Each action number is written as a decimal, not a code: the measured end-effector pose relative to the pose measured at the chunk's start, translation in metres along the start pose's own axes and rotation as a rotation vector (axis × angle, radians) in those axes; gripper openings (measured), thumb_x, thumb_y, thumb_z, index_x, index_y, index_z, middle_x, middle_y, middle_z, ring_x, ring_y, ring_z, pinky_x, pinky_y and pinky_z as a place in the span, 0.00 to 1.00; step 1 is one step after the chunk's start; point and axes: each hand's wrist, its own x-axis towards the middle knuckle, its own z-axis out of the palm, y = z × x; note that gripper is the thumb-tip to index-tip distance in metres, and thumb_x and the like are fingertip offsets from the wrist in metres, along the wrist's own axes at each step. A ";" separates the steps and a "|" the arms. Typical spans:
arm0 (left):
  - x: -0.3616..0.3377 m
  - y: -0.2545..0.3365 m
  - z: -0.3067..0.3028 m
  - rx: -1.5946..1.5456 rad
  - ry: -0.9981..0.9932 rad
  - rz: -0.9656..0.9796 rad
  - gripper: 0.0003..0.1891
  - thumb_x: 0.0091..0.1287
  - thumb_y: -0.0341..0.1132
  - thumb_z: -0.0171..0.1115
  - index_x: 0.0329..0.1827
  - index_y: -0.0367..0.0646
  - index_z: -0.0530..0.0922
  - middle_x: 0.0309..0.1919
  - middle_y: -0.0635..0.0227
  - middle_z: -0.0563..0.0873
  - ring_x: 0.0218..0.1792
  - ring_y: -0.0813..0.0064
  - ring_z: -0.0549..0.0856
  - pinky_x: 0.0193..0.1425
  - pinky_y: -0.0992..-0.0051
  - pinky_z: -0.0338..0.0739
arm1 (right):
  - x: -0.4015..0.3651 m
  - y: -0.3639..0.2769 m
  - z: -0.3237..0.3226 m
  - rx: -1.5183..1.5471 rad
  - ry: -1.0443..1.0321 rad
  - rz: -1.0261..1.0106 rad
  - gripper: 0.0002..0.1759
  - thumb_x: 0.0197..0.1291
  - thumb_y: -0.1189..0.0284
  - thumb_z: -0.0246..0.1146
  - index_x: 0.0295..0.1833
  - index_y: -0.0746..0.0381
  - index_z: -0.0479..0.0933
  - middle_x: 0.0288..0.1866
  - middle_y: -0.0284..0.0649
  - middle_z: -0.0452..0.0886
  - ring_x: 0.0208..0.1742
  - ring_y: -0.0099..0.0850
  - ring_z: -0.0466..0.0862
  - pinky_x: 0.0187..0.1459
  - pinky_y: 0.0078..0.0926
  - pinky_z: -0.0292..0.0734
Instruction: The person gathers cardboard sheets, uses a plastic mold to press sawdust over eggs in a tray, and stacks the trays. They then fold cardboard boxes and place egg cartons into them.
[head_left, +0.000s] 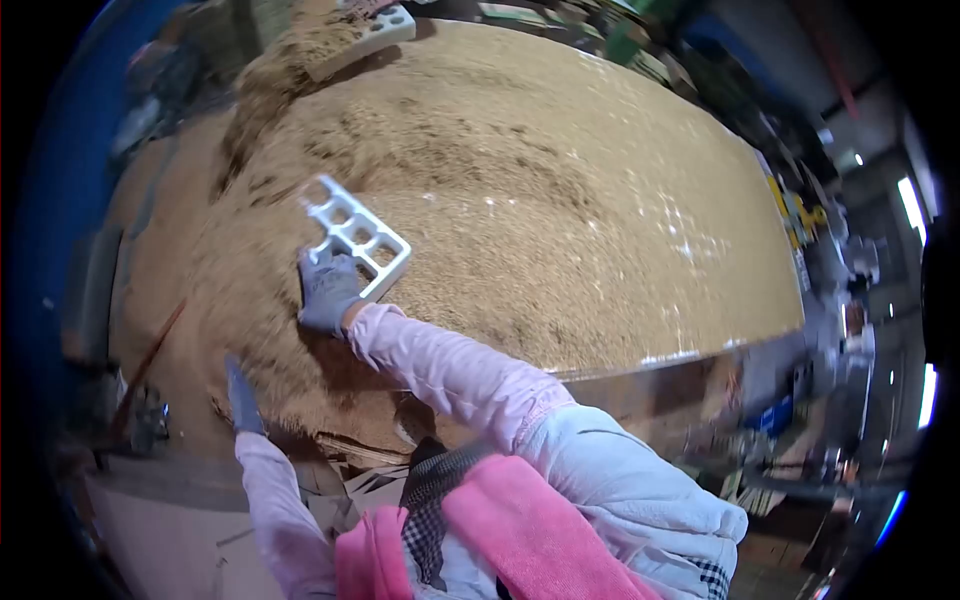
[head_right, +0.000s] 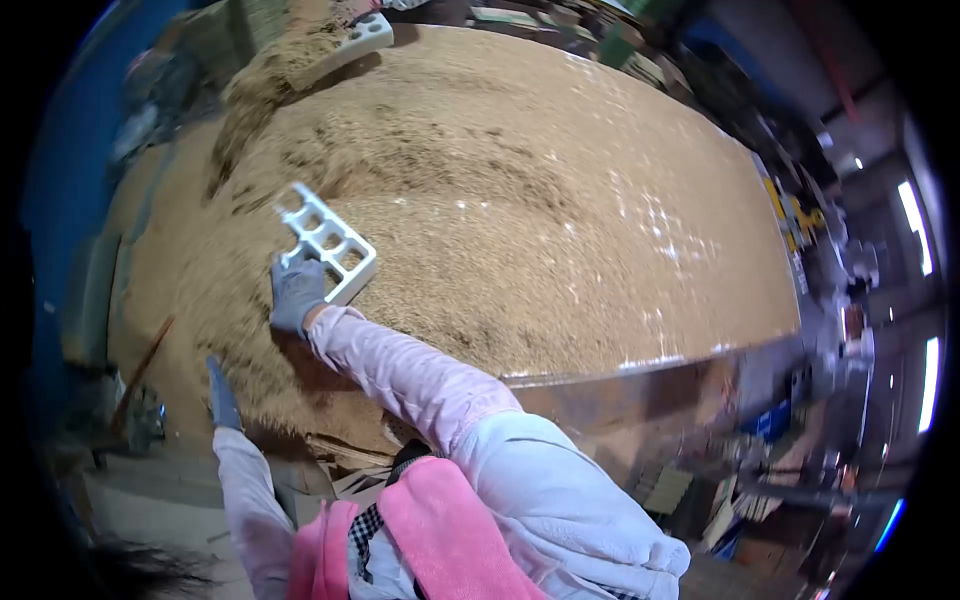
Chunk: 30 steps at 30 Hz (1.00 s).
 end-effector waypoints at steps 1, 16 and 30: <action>-0.001 -0.005 0.002 -0.178 -0.042 -0.008 0.28 0.75 0.44 0.34 0.73 0.37 0.47 0.74 0.65 0.49 0.74 0.72 0.48 0.76 0.72 0.39 | -0.006 0.016 -0.001 0.004 0.009 0.036 0.43 0.46 0.60 0.59 0.70 0.63 0.56 0.58 0.52 0.72 0.62 0.47 0.70 0.59 0.49 0.62; -0.030 0.045 0.077 0.128 0.312 -0.095 0.33 0.69 0.47 0.53 0.68 0.33 0.58 0.67 0.54 0.64 0.66 0.63 0.63 0.71 0.68 0.54 | -0.304 0.279 0.030 0.045 0.422 0.884 0.52 0.42 0.56 0.70 0.69 0.69 0.55 0.61 0.60 0.67 0.60 0.49 0.71 0.61 0.37 0.64; -0.029 0.062 0.034 0.048 0.136 -0.107 0.38 0.65 0.54 0.52 0.70 0.37 0.55 0.65 0.56 0.65 0.66 0.63 0.64 0.70 0.68 0.55 | -0.043 -0.025 0.054 0.349 0.225 -0.330 0.45 0.41 0.60 0.63 0.66 0.68 0.59 0.49 0.54 0.73 0.53 0.50 0.71 0.56 0.50 0.62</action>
